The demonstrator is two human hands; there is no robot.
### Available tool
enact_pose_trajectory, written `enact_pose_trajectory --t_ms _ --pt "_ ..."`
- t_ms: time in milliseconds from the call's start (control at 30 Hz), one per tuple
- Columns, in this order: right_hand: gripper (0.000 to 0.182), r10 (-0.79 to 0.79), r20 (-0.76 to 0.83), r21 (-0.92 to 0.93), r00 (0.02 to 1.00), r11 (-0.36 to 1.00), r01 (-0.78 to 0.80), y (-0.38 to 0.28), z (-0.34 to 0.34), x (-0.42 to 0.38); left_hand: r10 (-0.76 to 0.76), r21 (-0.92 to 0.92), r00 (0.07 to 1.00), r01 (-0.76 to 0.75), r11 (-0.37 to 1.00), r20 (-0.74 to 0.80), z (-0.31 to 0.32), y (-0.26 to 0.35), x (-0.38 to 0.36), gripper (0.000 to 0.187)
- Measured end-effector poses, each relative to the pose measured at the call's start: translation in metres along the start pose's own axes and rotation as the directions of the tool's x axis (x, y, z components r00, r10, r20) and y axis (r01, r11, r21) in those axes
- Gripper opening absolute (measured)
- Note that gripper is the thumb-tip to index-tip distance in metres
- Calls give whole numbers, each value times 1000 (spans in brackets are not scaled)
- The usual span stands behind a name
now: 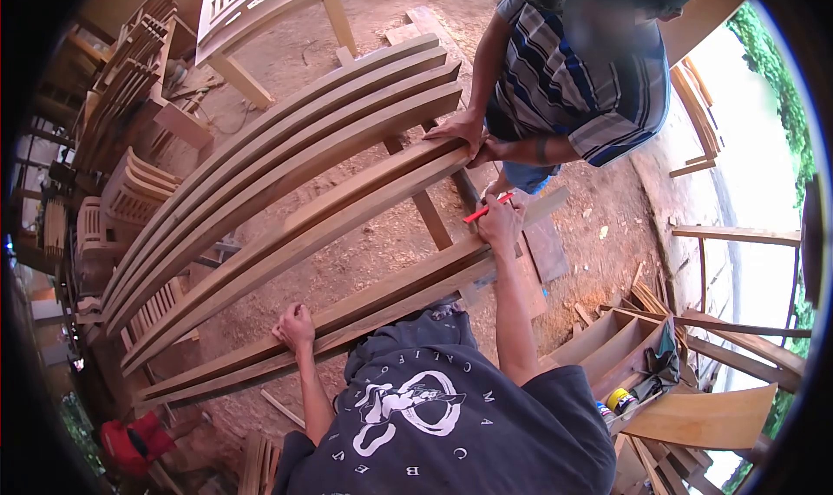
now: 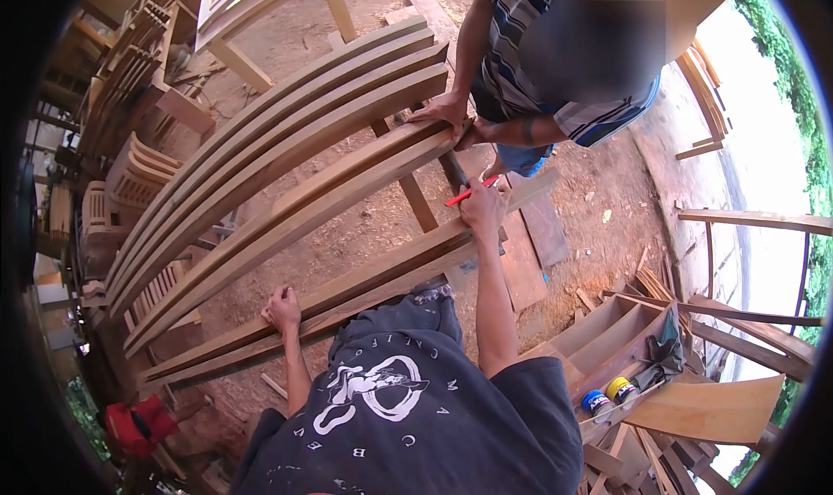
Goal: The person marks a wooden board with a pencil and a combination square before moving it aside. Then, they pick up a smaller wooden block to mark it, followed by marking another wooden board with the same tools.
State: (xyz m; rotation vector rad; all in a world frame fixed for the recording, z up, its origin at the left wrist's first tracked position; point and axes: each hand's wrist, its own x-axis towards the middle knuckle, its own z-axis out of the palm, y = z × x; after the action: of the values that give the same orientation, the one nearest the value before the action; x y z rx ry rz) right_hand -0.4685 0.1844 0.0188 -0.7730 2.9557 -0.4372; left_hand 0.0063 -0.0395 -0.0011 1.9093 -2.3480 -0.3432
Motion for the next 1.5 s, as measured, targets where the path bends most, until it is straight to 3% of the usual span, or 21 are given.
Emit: enact_pose_trajectory --t_ms 400,967,1500 --pt "28 -24 -32 -44 999 999 22 1 4 1 2 -2 1000 -2 1000 -10 -2 3 -1 20" --pt "32 -39 130 -40 991 998 44 -8 -6 5 -37 -85 998 32 996 -59 1 0 2 17" --pt "34 -53 77 -104 996 993 61 4 6 1 -23 -126 996 12 992 -89 7 -4 -3 15"
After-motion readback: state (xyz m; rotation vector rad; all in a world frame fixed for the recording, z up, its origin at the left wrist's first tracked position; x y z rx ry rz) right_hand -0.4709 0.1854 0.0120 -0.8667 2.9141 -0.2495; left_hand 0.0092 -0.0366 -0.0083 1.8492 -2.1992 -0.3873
